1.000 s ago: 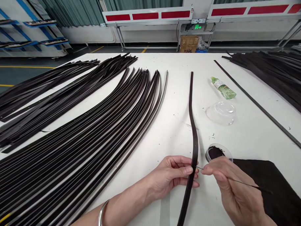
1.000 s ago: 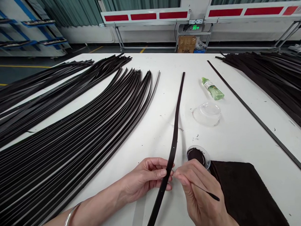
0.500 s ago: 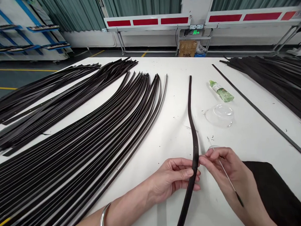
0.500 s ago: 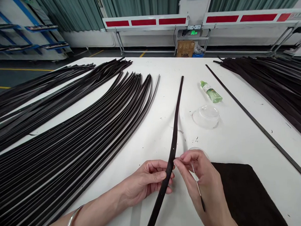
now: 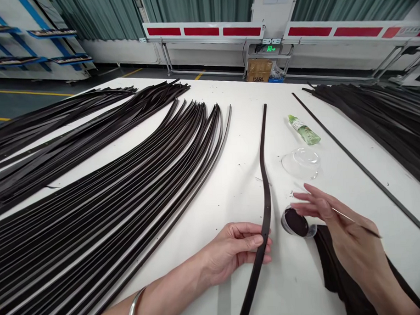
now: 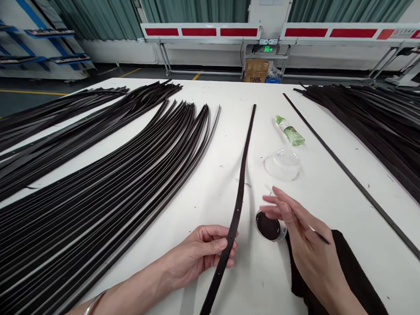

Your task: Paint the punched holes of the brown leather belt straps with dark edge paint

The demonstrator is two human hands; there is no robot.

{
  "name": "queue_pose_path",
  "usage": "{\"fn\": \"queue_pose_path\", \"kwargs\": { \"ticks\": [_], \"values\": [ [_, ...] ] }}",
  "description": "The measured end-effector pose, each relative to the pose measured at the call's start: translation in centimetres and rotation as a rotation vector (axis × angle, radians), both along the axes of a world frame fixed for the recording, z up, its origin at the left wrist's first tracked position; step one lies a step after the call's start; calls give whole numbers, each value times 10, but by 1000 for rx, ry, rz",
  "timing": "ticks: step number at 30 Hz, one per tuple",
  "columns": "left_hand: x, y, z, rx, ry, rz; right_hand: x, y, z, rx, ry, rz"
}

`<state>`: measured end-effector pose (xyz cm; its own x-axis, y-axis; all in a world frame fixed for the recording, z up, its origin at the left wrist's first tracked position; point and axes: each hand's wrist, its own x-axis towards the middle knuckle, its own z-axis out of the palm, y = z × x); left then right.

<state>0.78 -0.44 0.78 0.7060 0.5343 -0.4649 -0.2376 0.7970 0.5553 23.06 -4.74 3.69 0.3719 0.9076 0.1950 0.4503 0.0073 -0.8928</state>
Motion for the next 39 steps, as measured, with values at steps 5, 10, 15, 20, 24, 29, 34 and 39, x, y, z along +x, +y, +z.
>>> {"fn": "queue_pose_path", "kwargs": {
  "ticks": [5, 10, 15, 20, 24, 29, 34, 39],
  "values": [
    [1, 2, 2, 0, 49, 25, 21, -11, -10, 112, -381, 41],
    [1, 4, 3, 9, 44, -1, 18, -6, -20, 197, -534, 153],
    [0, 4, 2, 14, 64, -1, 15, -4, -24, 259, -588, 198],
    [1, 4, 4, 16, 72, -3, 16, -3, -29, 262, -606, 203],
    [1, 4, 4, 18, 65, -3, 16, -2, -32, 256, -592, 203],
    [0, 4, 3, 17, 48, -12, 12, -10, -17, 159, -383, 79],
    [0, 4, 2, 15, 29, -4, 7, -16, -10, 52, 7, -91],
    [0, 2, 0, 17, -3, -35, -10, -17, -10, 51, 56, -22]
  ]
}}
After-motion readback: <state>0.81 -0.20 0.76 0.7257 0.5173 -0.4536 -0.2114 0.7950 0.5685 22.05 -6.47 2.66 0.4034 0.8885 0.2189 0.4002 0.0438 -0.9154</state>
